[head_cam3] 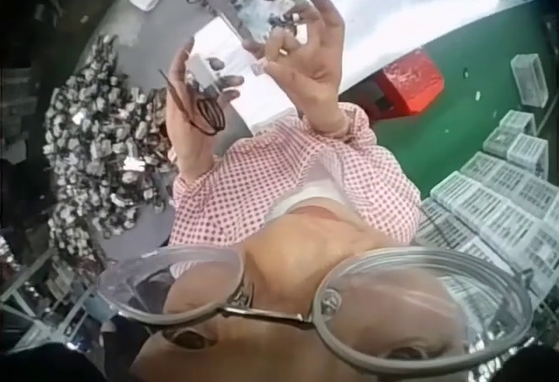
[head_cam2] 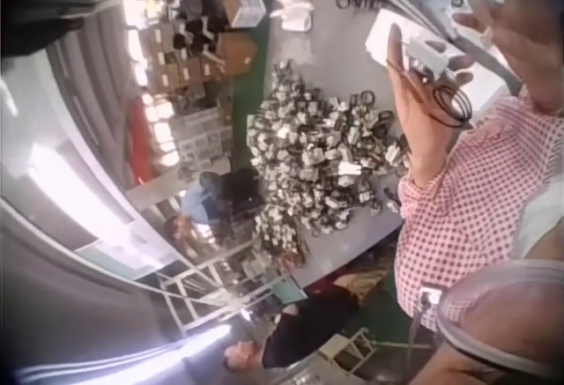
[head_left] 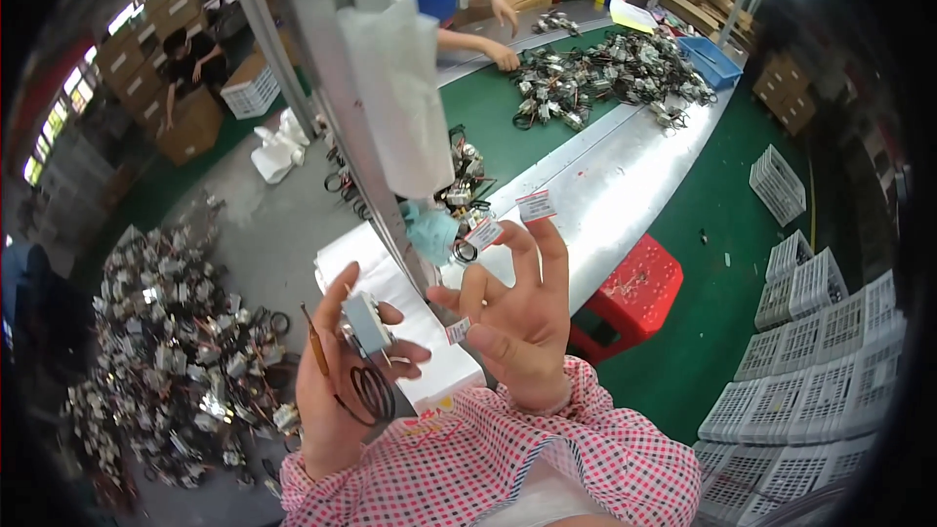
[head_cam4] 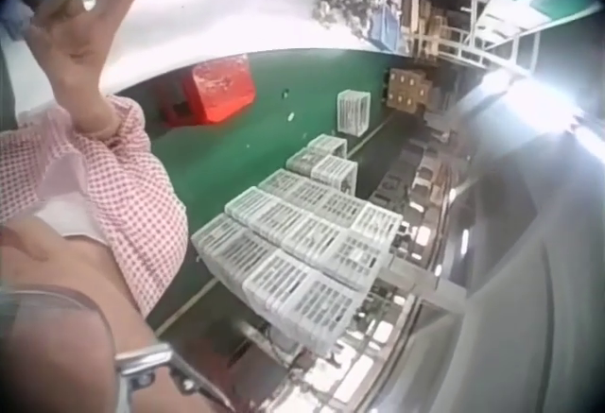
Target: Applying adhesive labels to small electronic motors at a production workbench.
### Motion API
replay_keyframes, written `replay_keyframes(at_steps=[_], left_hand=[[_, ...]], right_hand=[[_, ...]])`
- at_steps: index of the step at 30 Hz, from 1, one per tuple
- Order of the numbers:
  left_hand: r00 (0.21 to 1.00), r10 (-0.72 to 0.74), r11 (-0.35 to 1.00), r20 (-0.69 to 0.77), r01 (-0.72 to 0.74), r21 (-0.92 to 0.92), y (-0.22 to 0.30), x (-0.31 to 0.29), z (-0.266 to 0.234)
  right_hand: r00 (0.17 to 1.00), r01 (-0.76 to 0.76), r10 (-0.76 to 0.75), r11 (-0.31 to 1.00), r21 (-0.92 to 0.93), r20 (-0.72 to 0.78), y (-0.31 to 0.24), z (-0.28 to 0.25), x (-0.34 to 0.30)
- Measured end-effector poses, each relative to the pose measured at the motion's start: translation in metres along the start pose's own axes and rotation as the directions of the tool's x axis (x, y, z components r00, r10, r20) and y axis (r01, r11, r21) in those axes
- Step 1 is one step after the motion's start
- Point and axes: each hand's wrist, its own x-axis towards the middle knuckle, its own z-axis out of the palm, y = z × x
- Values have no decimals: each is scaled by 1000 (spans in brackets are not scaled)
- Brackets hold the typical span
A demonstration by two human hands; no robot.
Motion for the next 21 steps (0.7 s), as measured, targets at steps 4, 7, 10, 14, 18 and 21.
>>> replay_keyframes(at_steps=[4,7,10,14,18,21], left_hand=[[962,-112,933,248,187,-306,0,4,-7],[940,-36,996,339,60,-60,1,3,-7],[925,-11,985,379,-55,163,-2,0,5],[907,134,938,398,-246,243,-9,4,19],[856,266,777,444,-463,427,-16,16,25],[774,370,727,514,-586,358,-22,24,33]], right_hand=[[999,10,-9,1000,22,-37,-10,-4,1],[998,-1,3,999,32,-60,-10,-8,5],[997,21,-19,1000,21,-73,-20,-11,5],[995,49,-43,997,59,-95,-29,-5,3],[997,57,-52,994,93,-61,-31,-5,9],[997,72,-72,996,53,-6,-35,-4,13]])
